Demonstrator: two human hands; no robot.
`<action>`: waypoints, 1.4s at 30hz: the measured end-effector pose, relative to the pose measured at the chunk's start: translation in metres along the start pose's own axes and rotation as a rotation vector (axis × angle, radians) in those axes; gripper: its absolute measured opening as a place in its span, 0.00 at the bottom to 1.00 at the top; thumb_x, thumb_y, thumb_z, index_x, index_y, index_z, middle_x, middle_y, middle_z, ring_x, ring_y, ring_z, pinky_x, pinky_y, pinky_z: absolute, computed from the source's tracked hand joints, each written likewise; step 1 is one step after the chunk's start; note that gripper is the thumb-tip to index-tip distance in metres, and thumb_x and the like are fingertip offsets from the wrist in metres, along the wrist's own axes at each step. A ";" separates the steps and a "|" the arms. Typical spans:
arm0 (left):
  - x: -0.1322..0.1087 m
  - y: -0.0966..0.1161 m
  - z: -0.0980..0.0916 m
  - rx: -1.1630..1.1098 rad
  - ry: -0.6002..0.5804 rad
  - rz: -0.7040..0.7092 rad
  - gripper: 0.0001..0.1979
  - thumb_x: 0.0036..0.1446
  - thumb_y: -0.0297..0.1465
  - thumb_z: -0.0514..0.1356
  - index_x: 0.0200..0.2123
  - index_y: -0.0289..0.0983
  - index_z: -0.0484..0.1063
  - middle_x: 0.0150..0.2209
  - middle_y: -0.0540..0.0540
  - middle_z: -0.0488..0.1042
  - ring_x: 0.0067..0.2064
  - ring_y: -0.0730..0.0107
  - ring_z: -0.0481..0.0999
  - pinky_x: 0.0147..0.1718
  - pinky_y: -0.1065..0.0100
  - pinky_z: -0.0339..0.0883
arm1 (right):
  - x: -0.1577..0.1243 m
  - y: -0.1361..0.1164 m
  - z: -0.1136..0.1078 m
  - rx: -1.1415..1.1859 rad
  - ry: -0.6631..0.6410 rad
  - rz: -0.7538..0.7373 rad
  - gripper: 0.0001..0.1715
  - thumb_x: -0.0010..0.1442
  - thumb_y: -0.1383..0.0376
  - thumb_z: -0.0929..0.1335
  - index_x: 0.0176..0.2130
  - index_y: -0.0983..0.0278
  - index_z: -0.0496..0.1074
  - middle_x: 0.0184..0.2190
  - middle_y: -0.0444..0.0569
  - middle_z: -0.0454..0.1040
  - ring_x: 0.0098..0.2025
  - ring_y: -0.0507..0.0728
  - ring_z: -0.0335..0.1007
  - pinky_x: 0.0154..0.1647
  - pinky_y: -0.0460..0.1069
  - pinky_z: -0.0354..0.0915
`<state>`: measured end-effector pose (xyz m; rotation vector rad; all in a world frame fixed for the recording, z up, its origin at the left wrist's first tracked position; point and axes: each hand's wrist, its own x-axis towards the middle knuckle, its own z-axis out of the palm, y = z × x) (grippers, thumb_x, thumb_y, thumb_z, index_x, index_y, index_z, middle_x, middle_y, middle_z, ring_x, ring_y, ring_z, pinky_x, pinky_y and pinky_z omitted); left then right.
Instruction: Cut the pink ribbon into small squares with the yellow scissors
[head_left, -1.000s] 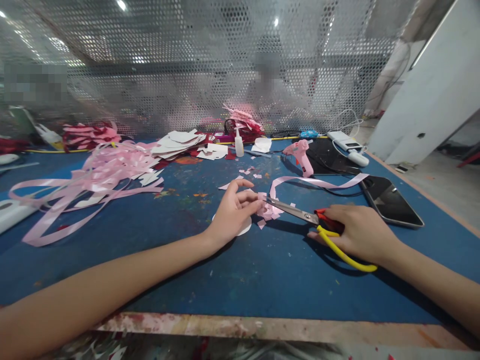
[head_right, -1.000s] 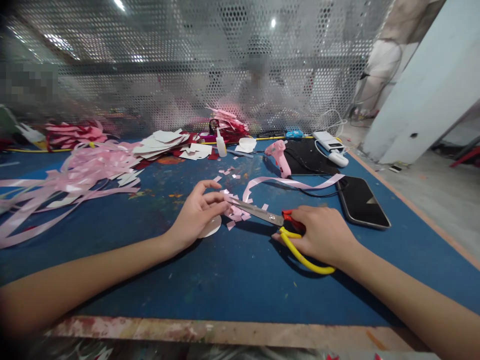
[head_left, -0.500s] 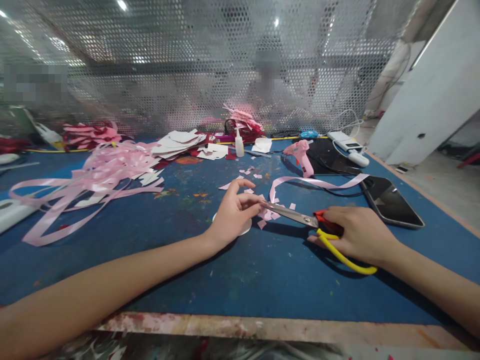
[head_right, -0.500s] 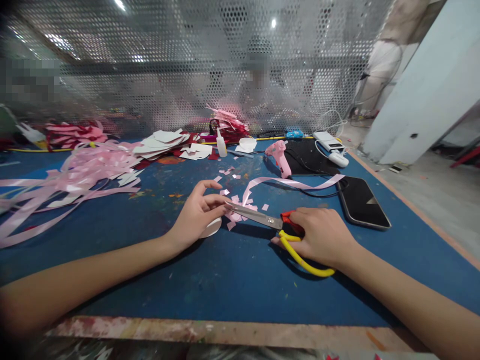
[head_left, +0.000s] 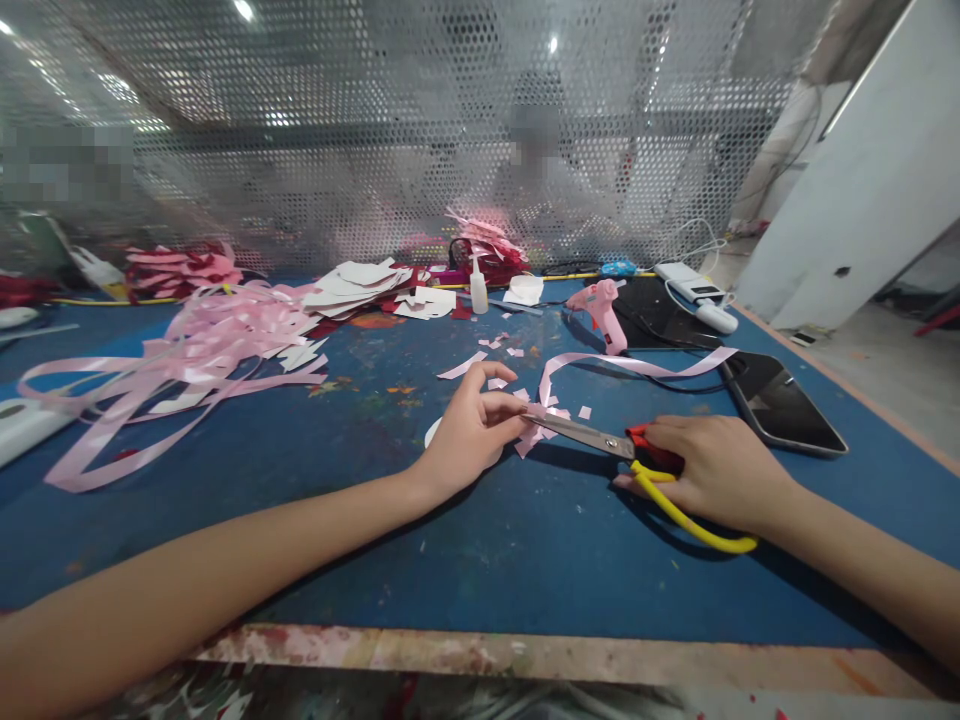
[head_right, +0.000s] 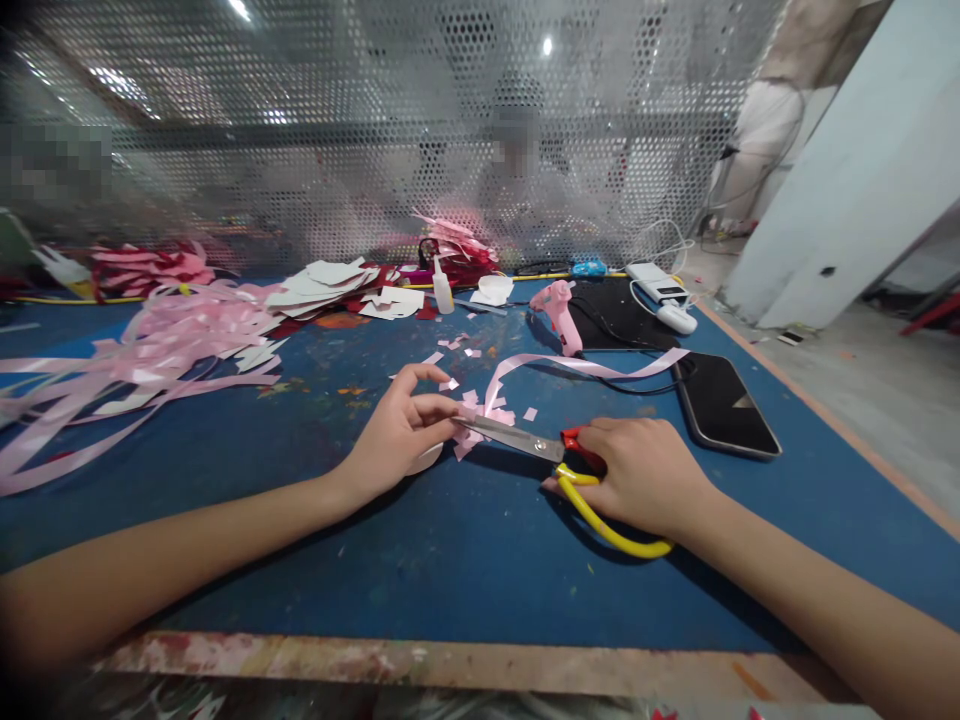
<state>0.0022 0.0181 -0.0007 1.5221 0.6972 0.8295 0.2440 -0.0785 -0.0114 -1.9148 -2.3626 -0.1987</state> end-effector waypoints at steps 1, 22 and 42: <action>0.000 0.000 0.000 0.008 0.001 -0.001 0.19 0.49 0.24 0.61 0.40 0.39 0.55 0.30 0.51 0.77 0.31 0.73 0.77 0.36 0.70 0.68 | 0.000 0.000 0.000 -0.006 0.002 -0.002 0.25 0.54 0.45 0.62 0.23 0.62 0.67 0.23 0.46 0.70 0.24 0.54 0.64 0.24 0.47 0.42; 0.002 0.000 0.000 -0.055 0.021 -0.002 0.24 0.46 0.25 0.66 0.42 0.39 0.56 0.33 0.49 0.75 0.34 0.72 0.77 0.35 0.70 0.70 | 0.003 0.007 -0.007 0.187 0.260 -0.015 0.24 0.54 0.43 0.61 0.28 0.61 0.57 0.26 0.46 0.63 0.26 0.53 0.60 0.27 0.47 0.56; 0.000 0.005 0.002 -0.105 0.021 -0.037 0.23 0.46 0.24 0.64 0.42 0.38 0.55 0.29 0.51 0.76 0.32 0.70 0.78 0.35 0.68 0.70 | 0.000 -0.001 -0.003 0.020 0.046 0.022 0.24 0.53 0.45 0.63 0.22 0.62 0.62 0.22 0.45 0.67 0.24 0.53 0.62 0.23 0.47 0.43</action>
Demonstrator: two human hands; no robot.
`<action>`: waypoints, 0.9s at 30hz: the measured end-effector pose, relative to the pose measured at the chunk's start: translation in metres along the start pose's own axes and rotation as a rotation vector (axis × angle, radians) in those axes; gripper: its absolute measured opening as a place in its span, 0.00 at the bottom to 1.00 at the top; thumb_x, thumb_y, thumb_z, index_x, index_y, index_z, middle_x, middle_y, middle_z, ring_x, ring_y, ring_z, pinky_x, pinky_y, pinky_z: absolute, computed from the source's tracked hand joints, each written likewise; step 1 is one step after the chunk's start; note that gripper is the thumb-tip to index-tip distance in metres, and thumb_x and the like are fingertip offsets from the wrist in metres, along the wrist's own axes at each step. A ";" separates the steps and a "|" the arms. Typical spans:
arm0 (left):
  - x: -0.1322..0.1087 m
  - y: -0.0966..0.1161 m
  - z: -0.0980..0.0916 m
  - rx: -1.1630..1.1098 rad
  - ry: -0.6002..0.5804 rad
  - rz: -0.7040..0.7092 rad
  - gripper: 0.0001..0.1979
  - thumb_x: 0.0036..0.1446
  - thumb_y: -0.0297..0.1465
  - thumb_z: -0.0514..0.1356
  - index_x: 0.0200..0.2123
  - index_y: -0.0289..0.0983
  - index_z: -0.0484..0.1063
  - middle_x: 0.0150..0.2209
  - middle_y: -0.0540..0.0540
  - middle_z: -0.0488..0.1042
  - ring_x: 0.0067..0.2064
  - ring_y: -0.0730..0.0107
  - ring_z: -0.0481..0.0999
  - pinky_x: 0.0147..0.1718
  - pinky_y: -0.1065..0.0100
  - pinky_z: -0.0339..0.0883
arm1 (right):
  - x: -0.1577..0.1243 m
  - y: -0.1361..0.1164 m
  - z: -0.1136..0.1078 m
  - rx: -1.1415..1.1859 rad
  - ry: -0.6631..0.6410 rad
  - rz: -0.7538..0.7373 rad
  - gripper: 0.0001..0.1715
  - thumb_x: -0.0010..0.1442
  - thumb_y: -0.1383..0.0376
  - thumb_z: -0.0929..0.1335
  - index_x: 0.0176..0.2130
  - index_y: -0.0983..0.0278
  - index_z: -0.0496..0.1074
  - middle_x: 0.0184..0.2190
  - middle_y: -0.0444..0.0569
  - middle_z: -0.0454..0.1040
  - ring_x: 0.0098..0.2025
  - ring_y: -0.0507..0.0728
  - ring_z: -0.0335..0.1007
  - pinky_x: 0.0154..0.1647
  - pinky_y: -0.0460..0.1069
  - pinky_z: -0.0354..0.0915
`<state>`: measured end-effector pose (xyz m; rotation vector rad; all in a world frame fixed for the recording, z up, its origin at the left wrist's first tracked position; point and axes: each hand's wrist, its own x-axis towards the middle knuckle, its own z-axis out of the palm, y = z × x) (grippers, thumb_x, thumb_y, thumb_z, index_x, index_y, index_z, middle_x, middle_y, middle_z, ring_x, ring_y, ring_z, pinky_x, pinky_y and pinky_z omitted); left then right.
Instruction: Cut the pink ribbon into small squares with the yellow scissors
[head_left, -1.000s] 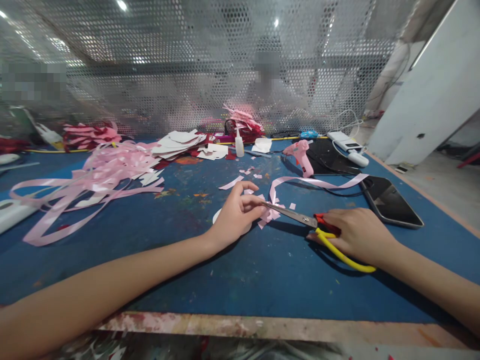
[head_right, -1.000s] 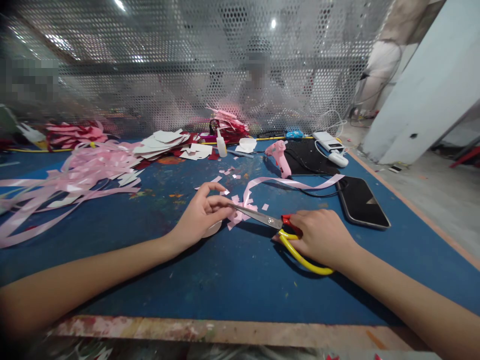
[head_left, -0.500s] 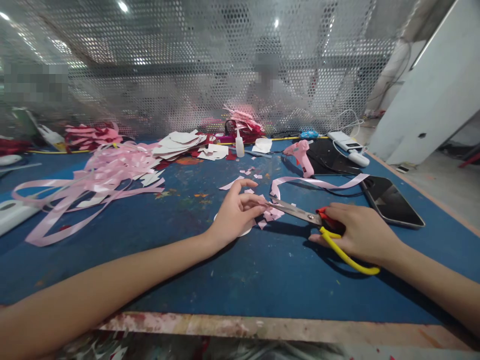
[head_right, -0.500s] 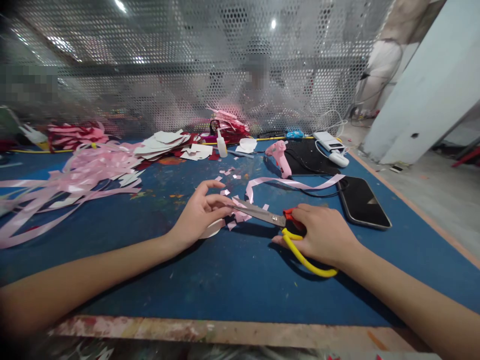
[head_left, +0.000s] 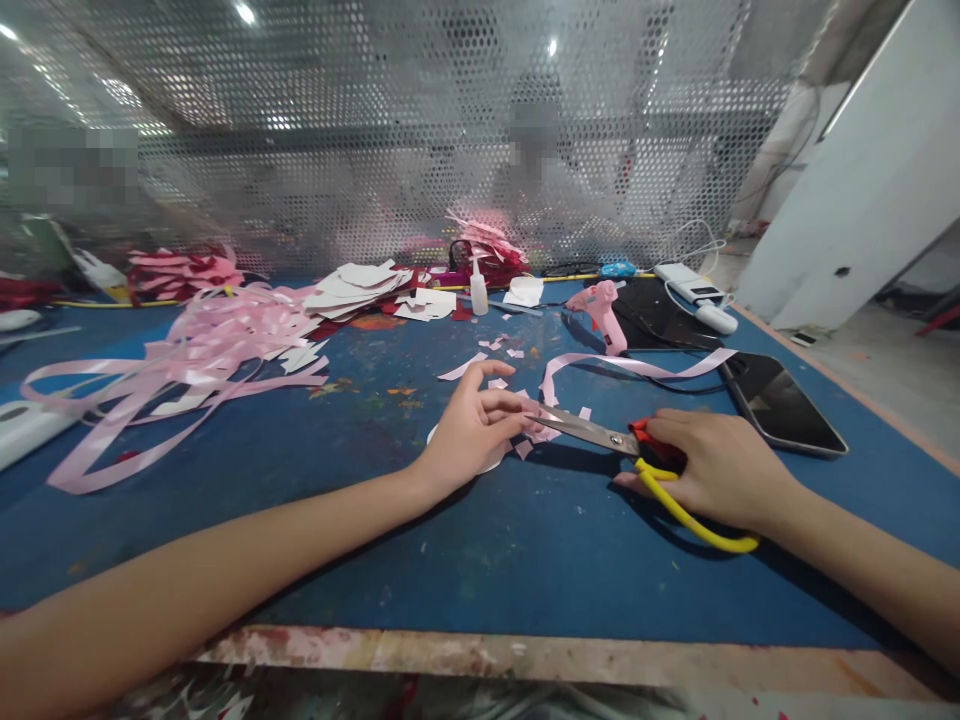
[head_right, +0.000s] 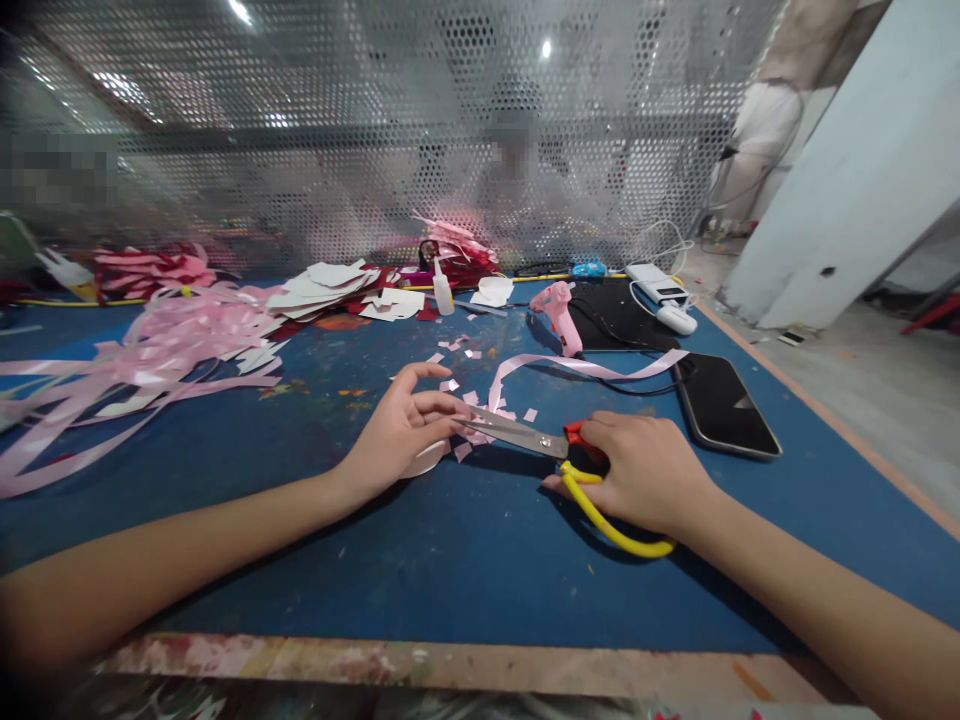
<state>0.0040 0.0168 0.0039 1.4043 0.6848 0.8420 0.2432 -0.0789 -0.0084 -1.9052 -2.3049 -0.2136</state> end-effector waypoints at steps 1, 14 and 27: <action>0.000 0.000 0.000 0.002 -0.010 -0.007 0.23 0.46 0.24 0.64 0.42 0.38 0.55 0.29 0.51 0.76 0.31 0.70 0.78 0.33 0.69 0.70 | 0.000 0.000 0.000 0.004 -0.007 -0.008 0.24 0.53 0.45 0.63 0.23 0.62 0.62 0.22 0.45 0.67 0.24 0.53 0.62 0.23 0.47 0.43; -0.001 -0.002 -0.001 0.059 -0.050 0.025 0.21 0.49 0.25 0.63 0.42 0.38 0.55 0.33 0.50 0.75 0.33 0.73 0.76 0.32 0.71 0.69 | 0.000 -0.001 0.000 0.023 -0.013 -0.027 0.24 0.52 0.45 0.64 0.23 0.62 0.64 0.23 0.45 0.68 0.24 0.53 0.63 0.23 0.47 0.44; -0.001 -0.005 -0.003 0.091 -0.045 -0.001 0.26 0.45 0.24 0.64 0.44 0.40 0.55 0.27 0.54 0.74 0.32 0.72 0.78 0.34 0.71 0.69 | -0.001 -0.001 -0.001 0.002 -0.052 -0.022 0.25 0.52 0.44 0.63 0.22 0.62 0.64 0.23 0.45 0.69 0.23 0.53 0.63 0.23 0.47 0.43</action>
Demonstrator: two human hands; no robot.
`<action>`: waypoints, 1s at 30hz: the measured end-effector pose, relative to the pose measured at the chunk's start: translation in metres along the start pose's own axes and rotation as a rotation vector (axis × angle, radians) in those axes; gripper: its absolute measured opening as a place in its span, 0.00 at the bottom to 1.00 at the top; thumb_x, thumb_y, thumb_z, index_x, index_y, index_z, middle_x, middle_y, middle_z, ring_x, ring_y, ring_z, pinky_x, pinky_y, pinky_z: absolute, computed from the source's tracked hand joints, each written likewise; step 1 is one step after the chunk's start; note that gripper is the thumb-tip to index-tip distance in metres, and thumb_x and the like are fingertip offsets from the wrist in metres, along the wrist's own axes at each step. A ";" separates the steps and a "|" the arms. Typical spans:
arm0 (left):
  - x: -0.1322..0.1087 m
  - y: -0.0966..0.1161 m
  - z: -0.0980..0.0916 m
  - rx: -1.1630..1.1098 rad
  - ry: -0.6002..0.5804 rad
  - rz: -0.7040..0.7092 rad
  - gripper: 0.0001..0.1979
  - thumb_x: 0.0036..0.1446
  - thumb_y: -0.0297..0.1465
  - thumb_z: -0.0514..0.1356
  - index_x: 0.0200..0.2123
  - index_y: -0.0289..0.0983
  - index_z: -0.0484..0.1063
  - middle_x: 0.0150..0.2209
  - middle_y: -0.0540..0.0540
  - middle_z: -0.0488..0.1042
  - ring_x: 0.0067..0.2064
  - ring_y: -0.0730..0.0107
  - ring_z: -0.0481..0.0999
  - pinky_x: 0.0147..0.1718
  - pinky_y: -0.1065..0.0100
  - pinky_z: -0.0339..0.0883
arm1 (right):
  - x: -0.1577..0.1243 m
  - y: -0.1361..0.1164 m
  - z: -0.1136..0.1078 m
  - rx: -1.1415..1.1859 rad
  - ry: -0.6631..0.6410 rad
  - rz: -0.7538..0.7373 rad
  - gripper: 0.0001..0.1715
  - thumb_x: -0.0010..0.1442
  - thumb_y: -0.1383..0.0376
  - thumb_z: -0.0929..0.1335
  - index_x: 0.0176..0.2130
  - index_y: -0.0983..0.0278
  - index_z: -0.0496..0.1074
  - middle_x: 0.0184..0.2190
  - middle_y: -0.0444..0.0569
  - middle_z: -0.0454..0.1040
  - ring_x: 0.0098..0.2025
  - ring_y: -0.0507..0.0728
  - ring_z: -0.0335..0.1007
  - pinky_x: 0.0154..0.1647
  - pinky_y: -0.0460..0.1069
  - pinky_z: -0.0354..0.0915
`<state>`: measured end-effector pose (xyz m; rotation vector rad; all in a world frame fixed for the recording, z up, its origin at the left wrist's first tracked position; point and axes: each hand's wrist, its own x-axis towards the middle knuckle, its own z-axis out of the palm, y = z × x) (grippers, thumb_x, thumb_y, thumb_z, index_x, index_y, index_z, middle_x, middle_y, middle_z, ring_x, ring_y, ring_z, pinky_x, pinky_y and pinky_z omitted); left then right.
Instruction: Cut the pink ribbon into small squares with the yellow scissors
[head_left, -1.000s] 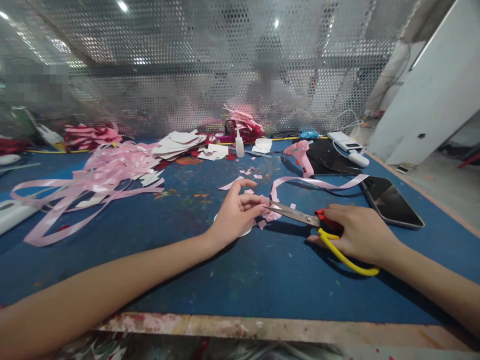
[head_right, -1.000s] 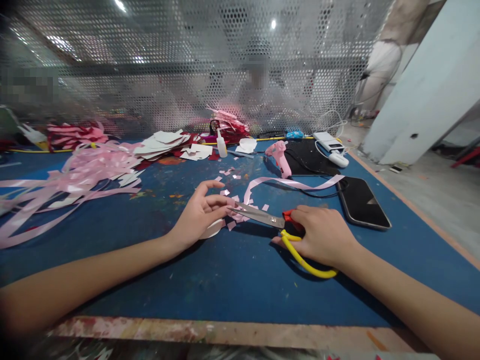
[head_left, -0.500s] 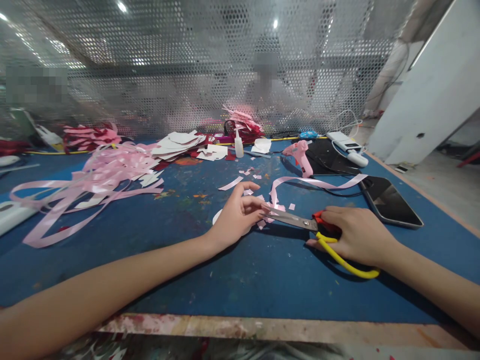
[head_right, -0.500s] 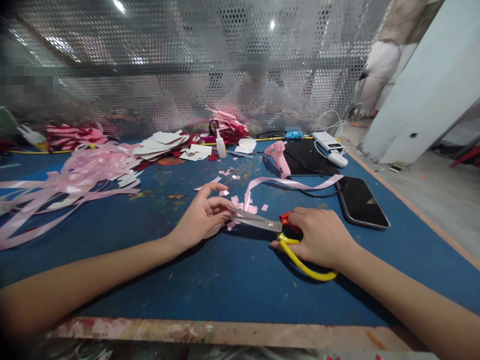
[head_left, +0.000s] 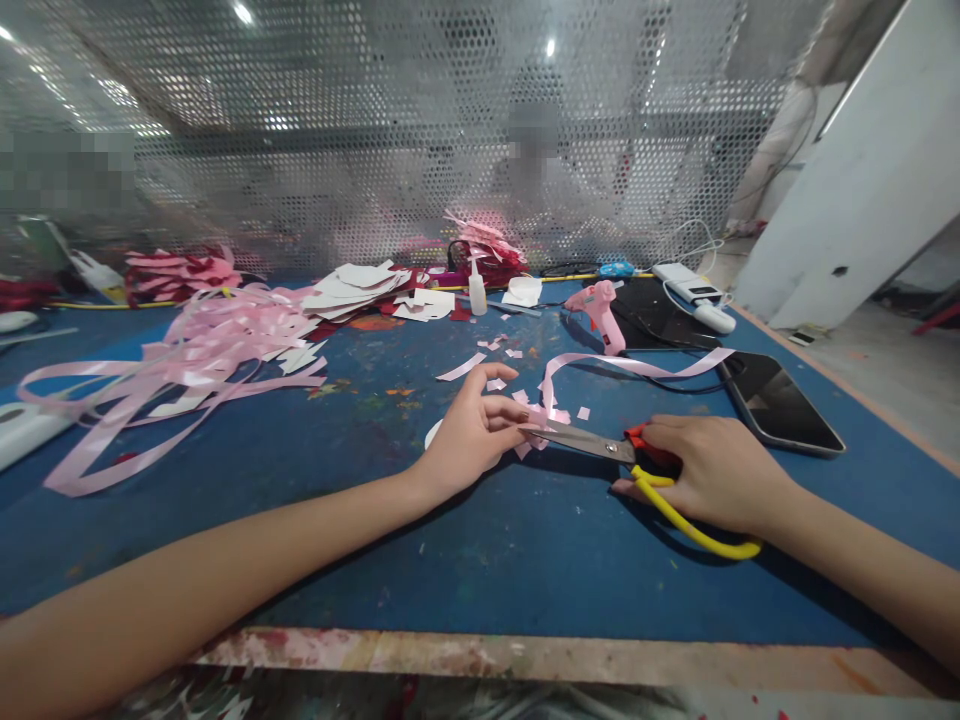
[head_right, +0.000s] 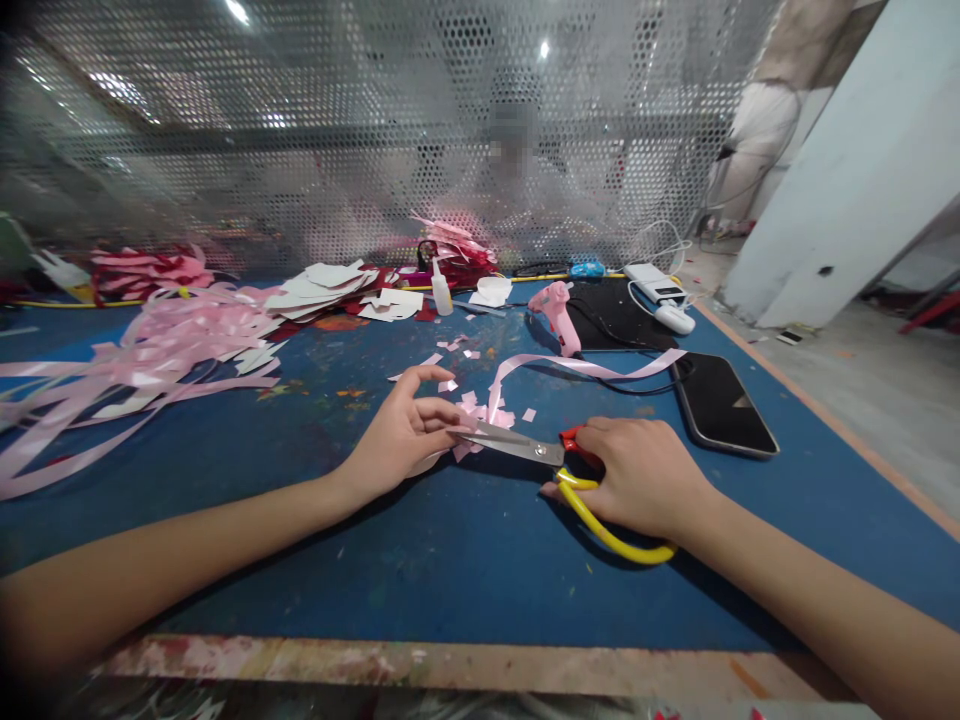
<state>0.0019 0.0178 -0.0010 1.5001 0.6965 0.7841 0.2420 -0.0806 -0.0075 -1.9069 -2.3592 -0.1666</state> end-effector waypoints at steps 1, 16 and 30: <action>0.000 0.000 0.000 0.009 0.003 -0.004 0.26 0.44 0.23 0.64 0.44 0.40 0.55 0.28 0.54 0.73 0.32 0.72 0.77 0.34 0.72 0.69 | 0.000 0.000 0.000 -0.004 -0.005 -0.001 0.25 0.52 0.44 0.63 0.22 0.62 0.64 0.22 0.46 0.69 0.23 0.53 0.63 0.23 0.47 0.42; 0.000 -0.002 -0.001 0.078 -0.012 0.001 0.25 0.46 0.26 0.64 0.45 0.40 0.55 0.30 0.50 0.75 0.32 0.69 0.78 0.33 0.69 0.70 | 0.000 0.001 0.001 -0.057 0.033 -0.019 0.29 0.53 0.42 0.61 0.19 0.63 0.65 0.19 0.47 0.68 0.20 0.53 0.61 0.23 0.48 0.40; 0.001 0.000 0.000 0.020 -0.013 0.031 0.22 0.48 0.25 0.63 0.43 0.39 0.55 0.31 0.50 0.75 0.34 0.72 0.76 0.37 0.69 0.69 | 0.003 0.004 0.002 0.013 0.138 0.034 0.27 0.56 0.43 0.59 0.21 0.62 0.60 0.21 0.46 0.65 0.22 0.52 0.60 0.23 0.47 0.47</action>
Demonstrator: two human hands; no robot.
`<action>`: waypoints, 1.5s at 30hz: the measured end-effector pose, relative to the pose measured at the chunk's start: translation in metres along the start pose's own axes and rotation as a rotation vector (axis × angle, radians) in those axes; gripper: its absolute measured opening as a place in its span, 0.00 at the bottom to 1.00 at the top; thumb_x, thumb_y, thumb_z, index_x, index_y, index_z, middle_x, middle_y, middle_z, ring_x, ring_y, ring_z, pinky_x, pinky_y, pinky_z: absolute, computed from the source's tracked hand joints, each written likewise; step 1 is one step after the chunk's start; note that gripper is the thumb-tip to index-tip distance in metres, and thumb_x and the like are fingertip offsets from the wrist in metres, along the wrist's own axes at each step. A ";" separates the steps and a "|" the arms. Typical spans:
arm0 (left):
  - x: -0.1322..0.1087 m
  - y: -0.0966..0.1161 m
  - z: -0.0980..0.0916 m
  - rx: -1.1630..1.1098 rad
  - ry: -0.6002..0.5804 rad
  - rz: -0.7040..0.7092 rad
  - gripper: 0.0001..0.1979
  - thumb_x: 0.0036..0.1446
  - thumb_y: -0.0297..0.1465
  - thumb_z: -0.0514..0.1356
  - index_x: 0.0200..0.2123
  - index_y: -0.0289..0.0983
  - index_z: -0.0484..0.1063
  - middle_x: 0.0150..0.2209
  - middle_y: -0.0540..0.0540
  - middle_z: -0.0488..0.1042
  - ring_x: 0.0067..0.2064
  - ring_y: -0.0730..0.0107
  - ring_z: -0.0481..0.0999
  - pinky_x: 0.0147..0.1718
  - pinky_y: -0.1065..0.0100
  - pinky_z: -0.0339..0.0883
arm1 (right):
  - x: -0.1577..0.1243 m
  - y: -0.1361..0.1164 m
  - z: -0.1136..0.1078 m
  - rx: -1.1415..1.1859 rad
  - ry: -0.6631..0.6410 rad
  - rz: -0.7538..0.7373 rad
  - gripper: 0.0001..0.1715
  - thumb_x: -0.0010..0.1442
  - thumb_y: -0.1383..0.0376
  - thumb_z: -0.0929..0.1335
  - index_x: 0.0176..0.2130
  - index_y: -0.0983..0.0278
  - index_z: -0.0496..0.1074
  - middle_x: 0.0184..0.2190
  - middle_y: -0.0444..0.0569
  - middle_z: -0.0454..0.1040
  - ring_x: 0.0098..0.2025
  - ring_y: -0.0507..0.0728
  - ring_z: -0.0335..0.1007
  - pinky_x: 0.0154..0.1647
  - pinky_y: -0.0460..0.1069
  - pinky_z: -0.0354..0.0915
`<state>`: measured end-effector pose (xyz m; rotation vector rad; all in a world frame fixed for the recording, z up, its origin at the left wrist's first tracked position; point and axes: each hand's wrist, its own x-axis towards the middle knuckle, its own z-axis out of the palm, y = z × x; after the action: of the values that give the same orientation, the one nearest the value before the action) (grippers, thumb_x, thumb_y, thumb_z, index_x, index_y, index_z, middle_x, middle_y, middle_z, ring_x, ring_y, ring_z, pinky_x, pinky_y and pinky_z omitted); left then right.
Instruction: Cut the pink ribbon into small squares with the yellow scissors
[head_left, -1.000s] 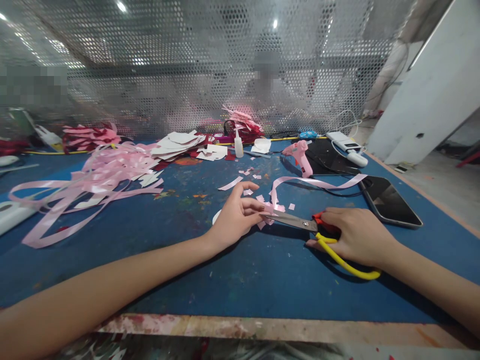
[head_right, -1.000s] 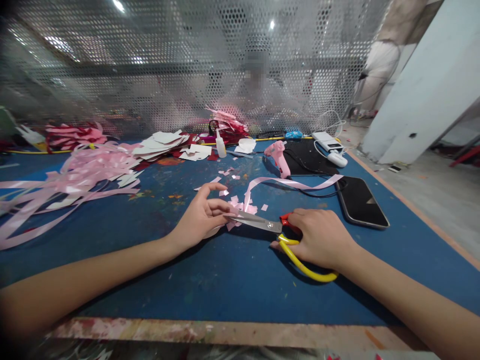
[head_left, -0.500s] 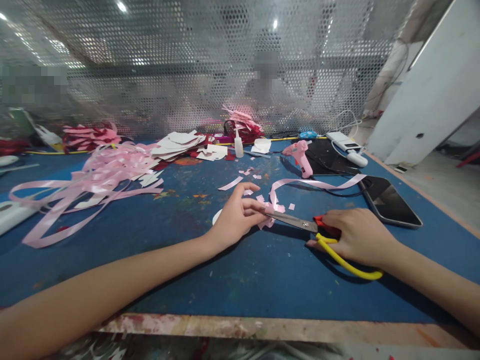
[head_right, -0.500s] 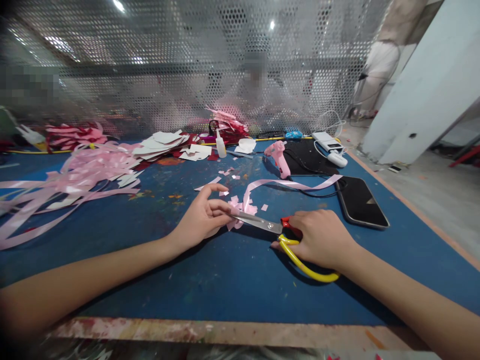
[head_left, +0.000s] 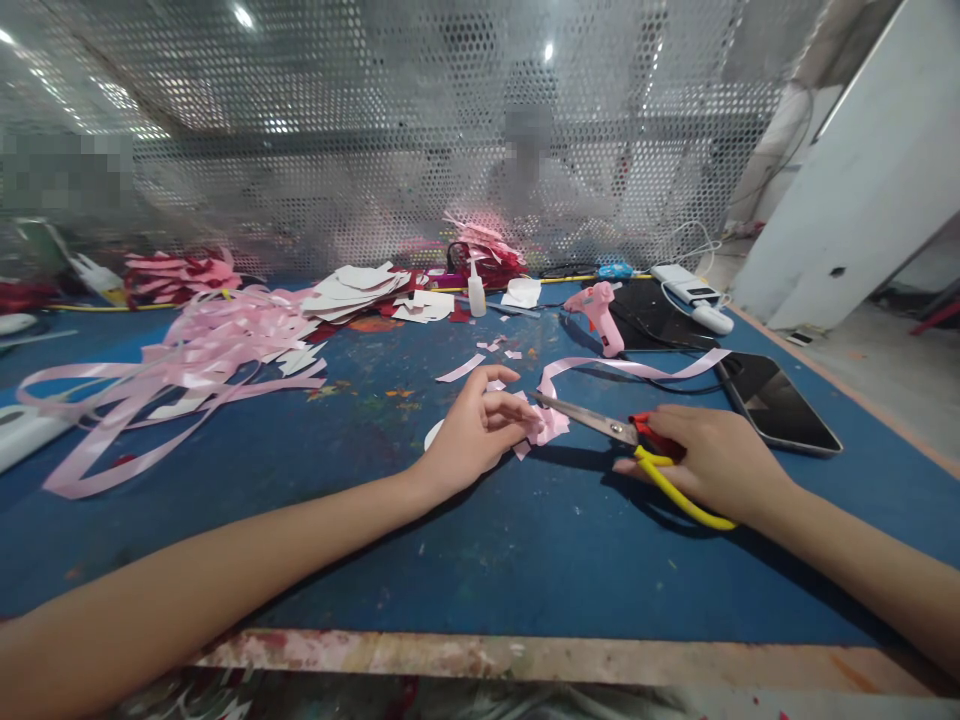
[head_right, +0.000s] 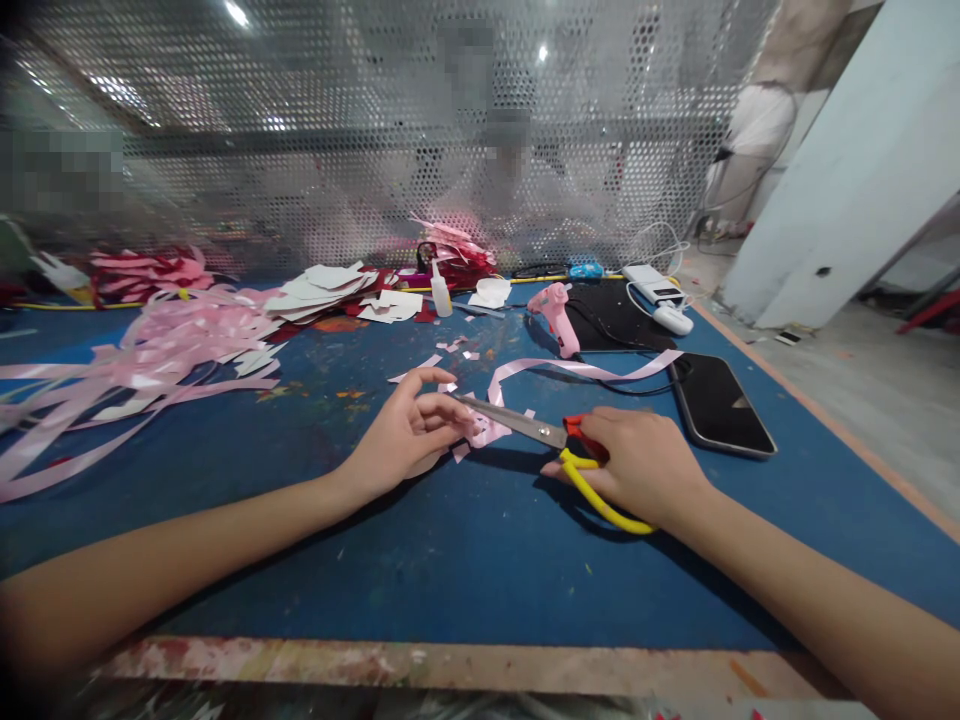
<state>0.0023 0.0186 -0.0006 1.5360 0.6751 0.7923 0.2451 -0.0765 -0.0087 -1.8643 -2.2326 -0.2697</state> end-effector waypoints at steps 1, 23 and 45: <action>0.000 0.000 0.000 -0.009 -0.006 0.005 0.22 0.48 0.25 0.63 0.43 0.39 0.55 0.31 0.50 0.74 0.34 0.72 0.76 0.37 0.68 0.69 | 0.001 0.001 -0.001 0.036 0.025 -0.003 0.27 0.55 0.43 0.60 0.22 0.61 0.60 0.22 0.45 0.65 0.22 0.52 0.60 0.23 0.47 0.49; 0.003 0.000 -0.001 -0.109 0.079 0.053 0.22 0.48 0.24 0.63 0.43 0.38 0.56 0.30 0.52 0.74 0.30 0.78 0.73 0.32 0.74 0.68 | 0.001 -0.003 -0.005 -0.012 -0.077 0.134 0.21 0.52 0.47 0.64 0.24 0.61 0.61 0.20 0.45 0.67 0.21 0.54 0.60 0.22 0.47 0.49; 0.001 0.003 0.001 -0.190 0.105 0.030 0.25 0.44 0.25 0.66 0.44 0.38 0.56 0.29 0.52 0.74 0.29 0.74 0.75 0.29 0.72 0.69 | -0.003 0.000 -0.001 0.072 0.031 -0.044 0.19 0.54 0.50 0.64 0.27 0.62 0.68 0.24 0.46 0.70 0.26 0.54 0.66 0.26 0.47 0.55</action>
<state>0.0035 0.0187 0.0022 1.3420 0.6363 0.9380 0.2459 -0.0797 -0.0083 -1.7646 -2.2346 -0.2203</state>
